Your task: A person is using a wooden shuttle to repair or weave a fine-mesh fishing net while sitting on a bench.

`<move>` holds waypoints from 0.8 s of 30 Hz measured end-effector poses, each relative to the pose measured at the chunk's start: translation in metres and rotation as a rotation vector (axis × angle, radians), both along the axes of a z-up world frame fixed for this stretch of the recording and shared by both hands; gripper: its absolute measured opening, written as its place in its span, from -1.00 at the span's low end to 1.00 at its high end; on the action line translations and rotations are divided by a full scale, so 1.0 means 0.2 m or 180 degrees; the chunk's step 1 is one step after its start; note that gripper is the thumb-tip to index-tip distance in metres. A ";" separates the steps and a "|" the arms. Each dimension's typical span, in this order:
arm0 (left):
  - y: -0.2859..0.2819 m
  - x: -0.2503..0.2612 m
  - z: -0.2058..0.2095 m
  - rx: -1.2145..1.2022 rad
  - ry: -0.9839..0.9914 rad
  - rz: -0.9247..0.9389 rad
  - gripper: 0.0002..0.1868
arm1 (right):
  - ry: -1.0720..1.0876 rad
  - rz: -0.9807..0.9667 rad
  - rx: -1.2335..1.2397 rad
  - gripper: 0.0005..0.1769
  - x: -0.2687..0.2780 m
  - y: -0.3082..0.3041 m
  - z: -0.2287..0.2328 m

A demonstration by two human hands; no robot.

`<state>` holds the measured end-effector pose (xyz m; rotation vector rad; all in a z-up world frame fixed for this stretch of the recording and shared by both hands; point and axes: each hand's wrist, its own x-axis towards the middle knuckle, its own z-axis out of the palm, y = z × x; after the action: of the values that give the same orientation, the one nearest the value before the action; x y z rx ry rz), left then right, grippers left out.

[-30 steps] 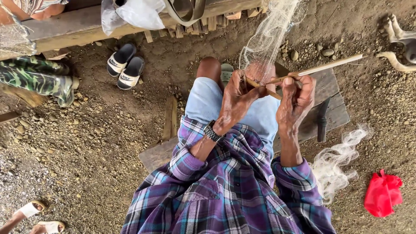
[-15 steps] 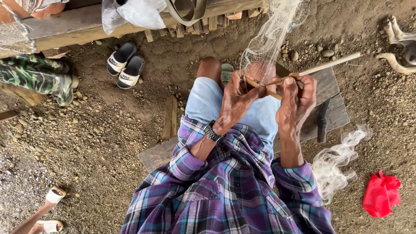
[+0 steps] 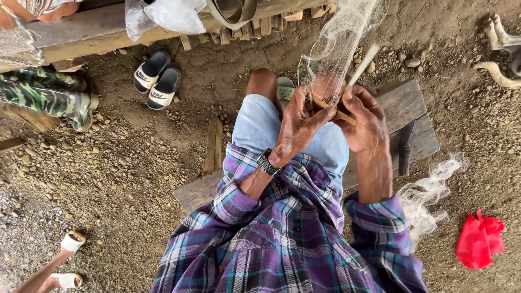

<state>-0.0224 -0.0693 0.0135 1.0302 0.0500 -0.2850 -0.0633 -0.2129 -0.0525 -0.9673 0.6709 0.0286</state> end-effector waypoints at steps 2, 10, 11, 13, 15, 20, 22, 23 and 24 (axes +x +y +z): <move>0.02 0.00 -0.18 0.0720 -0.0613 -0.0473 -0.49 | -0.0207 0.0404 -0.0855 -0.76 0.01 -0.01 0.03; 0.04 0.01 -0.14 0.1288 -0.0723 -0.0740 -0.58 | -0.0622 0.1640 -0.4007 -0.79 0.03 0.05 0.35; 0.03 0.01 -0.13 0.1436 -0.0725 -0.0713 -0.58 | -0.0514 0.1606 -0.4631 -0.82 0.04 0.09 0.39; 0.01 0.03 -0.11 0.1489 -0.0854 -0.0597 -0.64 | -0.0476 0.1659 -0.4861 -0.81 0.02 0.06 0.32; -0.01 0.03 -0.11 0.1541 -0.0973 -0.0486 -0.69 | -0.0427 0.1717 -0.5089 -0.80 0.01 0.03 0.24; -0.07 0.05 -0.17 0.1598 -0.1131 -0.0216 -0.71 | -0.0449 0.1690 -0.4788 -0.64 0.00 0.12 0.43; -0.09 0.07 -0.26 0.1595 -0.1123 -0.0178 -0.70 | -0.0282 0.1813 -0.4684 -0.62 -0.14 0.09 0.42; -0.10 0.06 -0.31 0.1598 -0.1106 -0.0164 -0.68 | -0.0093 0.1925 -0.4561 -0.61 -0.22 0.08 0.41; -0.10 0.06 -0.29 0.1595 -0.1097 -0.0175 -0.68 | -0.0078 0.1926 -0.4558 -0.61 -0.33 0.07 0.39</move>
<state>-0.0107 -0.0886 -0.0446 1.5685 -0.2295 -0.1417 -0.1295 -0.1991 0.0247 -2.5216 0.2671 0.0723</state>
